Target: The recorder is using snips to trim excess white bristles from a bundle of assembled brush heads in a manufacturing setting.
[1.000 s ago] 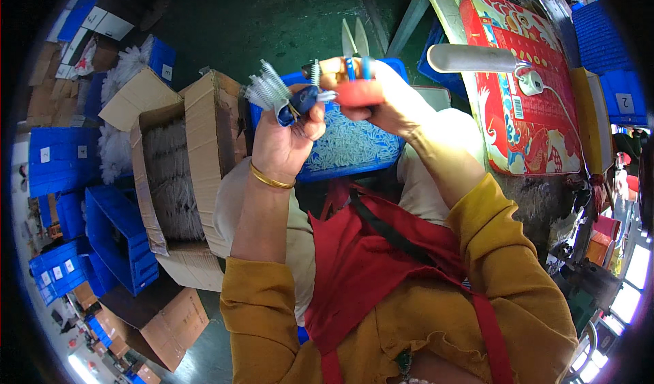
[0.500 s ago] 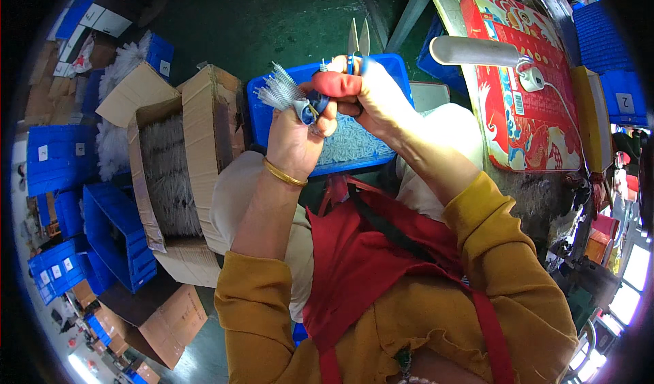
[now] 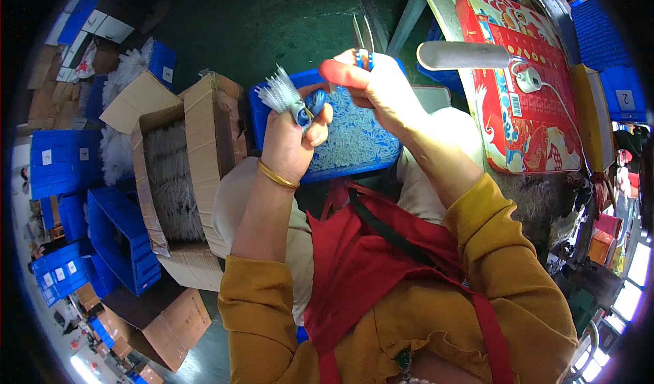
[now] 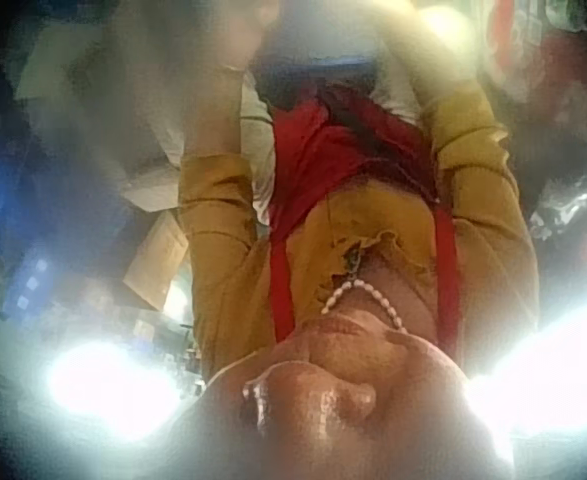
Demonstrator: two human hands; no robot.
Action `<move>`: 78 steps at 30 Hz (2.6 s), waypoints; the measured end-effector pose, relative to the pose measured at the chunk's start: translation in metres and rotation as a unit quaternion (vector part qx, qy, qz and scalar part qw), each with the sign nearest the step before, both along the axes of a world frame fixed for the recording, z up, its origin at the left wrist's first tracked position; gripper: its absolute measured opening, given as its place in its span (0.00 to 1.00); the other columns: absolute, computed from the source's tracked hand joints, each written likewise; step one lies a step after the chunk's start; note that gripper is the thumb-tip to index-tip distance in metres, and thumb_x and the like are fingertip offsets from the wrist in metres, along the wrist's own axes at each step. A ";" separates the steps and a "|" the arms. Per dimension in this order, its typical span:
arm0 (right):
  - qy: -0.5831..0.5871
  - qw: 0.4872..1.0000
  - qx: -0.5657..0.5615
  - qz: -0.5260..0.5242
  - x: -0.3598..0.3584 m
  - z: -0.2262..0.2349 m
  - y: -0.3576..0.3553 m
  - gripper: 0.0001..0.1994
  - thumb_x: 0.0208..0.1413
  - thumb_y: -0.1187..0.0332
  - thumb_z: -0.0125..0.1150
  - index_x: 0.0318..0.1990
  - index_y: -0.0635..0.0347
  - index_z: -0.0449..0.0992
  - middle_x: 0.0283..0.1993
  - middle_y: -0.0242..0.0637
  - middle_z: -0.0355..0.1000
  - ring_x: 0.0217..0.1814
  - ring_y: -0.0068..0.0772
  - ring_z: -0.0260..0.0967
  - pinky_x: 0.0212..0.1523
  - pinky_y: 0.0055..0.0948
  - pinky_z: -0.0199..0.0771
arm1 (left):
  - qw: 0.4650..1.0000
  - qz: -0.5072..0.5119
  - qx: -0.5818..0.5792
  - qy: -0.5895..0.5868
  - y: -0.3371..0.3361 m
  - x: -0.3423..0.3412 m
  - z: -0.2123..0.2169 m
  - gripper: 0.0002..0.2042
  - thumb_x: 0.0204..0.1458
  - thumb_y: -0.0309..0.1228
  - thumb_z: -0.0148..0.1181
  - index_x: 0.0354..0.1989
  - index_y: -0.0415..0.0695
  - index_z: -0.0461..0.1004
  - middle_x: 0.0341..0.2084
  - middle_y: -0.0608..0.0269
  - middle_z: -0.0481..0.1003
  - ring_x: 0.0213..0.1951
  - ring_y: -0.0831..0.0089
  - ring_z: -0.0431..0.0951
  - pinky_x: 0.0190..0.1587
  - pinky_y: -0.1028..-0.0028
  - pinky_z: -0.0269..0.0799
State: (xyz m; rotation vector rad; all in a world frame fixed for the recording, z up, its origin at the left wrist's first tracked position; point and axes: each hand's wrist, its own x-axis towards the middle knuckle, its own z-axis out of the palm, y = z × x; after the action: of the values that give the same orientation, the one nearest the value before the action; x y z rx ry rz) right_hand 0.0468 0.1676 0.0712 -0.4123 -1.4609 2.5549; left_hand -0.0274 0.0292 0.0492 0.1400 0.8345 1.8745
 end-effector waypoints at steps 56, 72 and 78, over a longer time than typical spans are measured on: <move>-0.036 0.995 0.086 0.021 0.007 0.009 -0.018 0.09 0.37 0.69 0.57 0.24 0.56 0.63 0.23 0.23 0.60 0.23 0.13 0.56 0.24 0.13 0.58 | 0.995 0.064 0.049 -0.049 -0.003 0.004 -0.003 0.08 0.48 0.26 0.43 0.33 0.37 0.68 0.20 0.58 0.69 0.18 0.72 0.68 0.16 0.78 0.60; -0.002 0.998 -0.038 -0.047 -0.009 -0.006 -0.018 0.09 0.41 0.65 0.58 0.25 0.59 0.65 0.20 0.29 0.63 0.19 0.20 0.61 0.21 0.17 0.59 | 0.999 0.028 -0.023 0.025 -0.003 -0.002 0.005 0.08 0.48 0.24 0.41 0.34 0.38 0.66 0.16 0.58 0.67 0.11 0.82 0.58 0.13 0.84 0.51; 0.009 0.969 0.245 0.026 -0.001 0.005 -0.008 0.12 0.40 0.61 0.58 0.24 0.63 0.69 0.20 0.28 0.63 0.23 0.14 0.57 0.22 0.16 0.55 | 0.995 -0.041 -0.092 -0.011 -0.005 0.002 0.015 0.09 0.47 0.26 0.42 0.33 0.35 0.66 0.15 0.60 0.66 0.10 0.84 0.55 0.10 0.85 0.46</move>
State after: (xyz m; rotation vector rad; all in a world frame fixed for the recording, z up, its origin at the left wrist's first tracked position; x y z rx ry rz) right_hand 0.0454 0.1600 0.0760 -0.2748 -2.0353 2.1118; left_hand -0.0258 0.0245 0.0645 0.0385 0.9682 1.7112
